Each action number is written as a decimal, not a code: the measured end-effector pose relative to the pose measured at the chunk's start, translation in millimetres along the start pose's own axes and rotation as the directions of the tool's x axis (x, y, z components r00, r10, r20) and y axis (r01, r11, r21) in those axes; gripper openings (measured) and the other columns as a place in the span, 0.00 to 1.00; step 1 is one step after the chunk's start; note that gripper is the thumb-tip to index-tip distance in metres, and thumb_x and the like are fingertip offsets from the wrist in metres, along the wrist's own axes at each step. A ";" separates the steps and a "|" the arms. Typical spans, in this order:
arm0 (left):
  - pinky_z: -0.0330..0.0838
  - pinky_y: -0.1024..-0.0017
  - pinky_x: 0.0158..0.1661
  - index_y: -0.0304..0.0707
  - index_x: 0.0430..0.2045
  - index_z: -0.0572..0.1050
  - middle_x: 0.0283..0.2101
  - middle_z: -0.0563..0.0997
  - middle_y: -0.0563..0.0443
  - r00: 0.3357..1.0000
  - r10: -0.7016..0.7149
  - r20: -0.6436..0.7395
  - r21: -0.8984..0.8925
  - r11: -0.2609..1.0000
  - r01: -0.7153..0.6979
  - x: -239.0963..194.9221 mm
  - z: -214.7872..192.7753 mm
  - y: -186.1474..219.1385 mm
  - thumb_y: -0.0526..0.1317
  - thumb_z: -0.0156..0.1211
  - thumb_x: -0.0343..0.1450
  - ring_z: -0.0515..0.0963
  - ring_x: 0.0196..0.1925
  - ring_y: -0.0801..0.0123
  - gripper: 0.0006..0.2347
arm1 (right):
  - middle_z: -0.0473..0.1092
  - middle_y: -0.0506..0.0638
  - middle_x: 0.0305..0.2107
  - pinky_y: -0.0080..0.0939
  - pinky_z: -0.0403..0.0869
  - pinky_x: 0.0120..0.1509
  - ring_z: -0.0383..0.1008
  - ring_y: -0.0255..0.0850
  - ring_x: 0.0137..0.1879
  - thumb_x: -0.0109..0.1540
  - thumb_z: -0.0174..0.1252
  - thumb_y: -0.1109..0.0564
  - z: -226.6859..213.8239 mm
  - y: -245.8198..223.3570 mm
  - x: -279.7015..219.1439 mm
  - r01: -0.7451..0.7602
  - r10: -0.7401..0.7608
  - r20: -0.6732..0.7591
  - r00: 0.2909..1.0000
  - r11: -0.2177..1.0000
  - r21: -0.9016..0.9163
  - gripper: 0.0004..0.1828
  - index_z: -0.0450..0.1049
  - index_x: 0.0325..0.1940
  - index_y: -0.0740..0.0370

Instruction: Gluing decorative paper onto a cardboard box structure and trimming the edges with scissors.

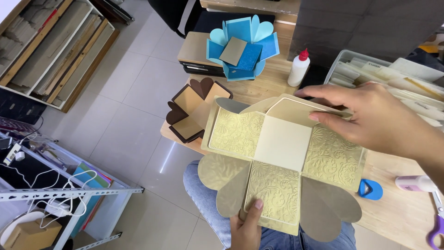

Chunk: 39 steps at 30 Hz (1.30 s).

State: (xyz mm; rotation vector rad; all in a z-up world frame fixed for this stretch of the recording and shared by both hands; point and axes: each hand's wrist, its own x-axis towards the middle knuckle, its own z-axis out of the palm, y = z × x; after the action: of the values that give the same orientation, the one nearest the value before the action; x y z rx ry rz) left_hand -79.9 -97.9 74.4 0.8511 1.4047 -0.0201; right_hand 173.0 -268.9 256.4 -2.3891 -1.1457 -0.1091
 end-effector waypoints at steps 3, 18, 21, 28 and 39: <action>0.60 0.75 0.23 0.32 0.31 0.72 0.29 0.64 0.51 1.000 0.012 0.024 -0.054 0.999 -0.010 3.7 0.4 -0.3 0.41 0.82 0.59 0.68 0.23 0.71 0.20 | 0.64 0.43 0.18 0.38 0.60 0.26 0.59 0.36 0.17 0.61 0.62 0.51 -3.5 1.4 1.8 -0.056 0.053 0.061 0.997 0.997 0.054 0.28 0.73 0.68 0.46; 0.75 0.59 0.53 0.33 0.53 0.75 0.51 0.81 0.39 0.628 0.673 0.391 0.074 0.657 -0.750 73.2 -6.4 87.8 0.37 0.65 0.68 0.79 0.53 0.54 0.18 | 0.67 0.49 0.22 0.33 0.63 0.30 0.67 0.35 0.27 0.61 0.64 0.62 186.0 114.0 -69.3 -0.356 0.402 0.030 0.915 0.770 0.530 0.24 0.68 0.60 0.54; 0.70 0.46 0.59 0.26 0.58 0.69 0.57 0.73 0.24 0.399 0.868 0.296 0.433 0.250 -0.866 103.5 12.9 80.7 0.33 0.67 0.65 0.74 0.60 0.32 0.25 | 0.66 0.54 0.37 0.44 0.66 0.46 0.69 0.47 0.39 0.55 0.68 0.58 272.5 135.9 -132.2 -0.325 0.352 -0.100 0.931 0.922 0.211 0.20 0.77 0.52 0.56; 0.67 0.50 0.63 0.32 0.63 0.67 0.67 0.68 0.36 0.220 0.507 0.833 0.427 -0.338 -0.839 128.4 95.7 11.2 0.40 0.73 0.62 0.67 0.69 0.40 0.33 | 0.61 0.68 0.65 0.60 0.63 0.74 0.58 0.63 0.72 0.52 0.71 0.34 323.3 68.6 -143.5 -0.344 0.345 0.010 0.938 0.936 -0.076 0.48 0.69 0.67 0.66; 0.38 0.56 0.73 0.41 0.71 0.58 0.78 0.53 0.51 0.188 0.479 0.858 0.447 -0.512 -0.734 195.0 94.6 -33.2 0.50 0.57 0.72 0.50 0.80 0.62 0.32 | 0.64 0.62 0.67 0.61 0.69 0.66 0.60 0.57 0.74 0.54 0.62 0.23 326.7 61.7 -154.5 -0.332 0.347 0.014 0.938 0.907 -0.259 0.50 0.70 0.67 0.61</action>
State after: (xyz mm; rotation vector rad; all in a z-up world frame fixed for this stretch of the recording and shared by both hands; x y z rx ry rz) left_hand 26.1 -81.3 -116.8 2.7941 -0.0393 0.0199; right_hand 76.0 -262.6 -97.0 -2.7996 -0.7573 -0.0707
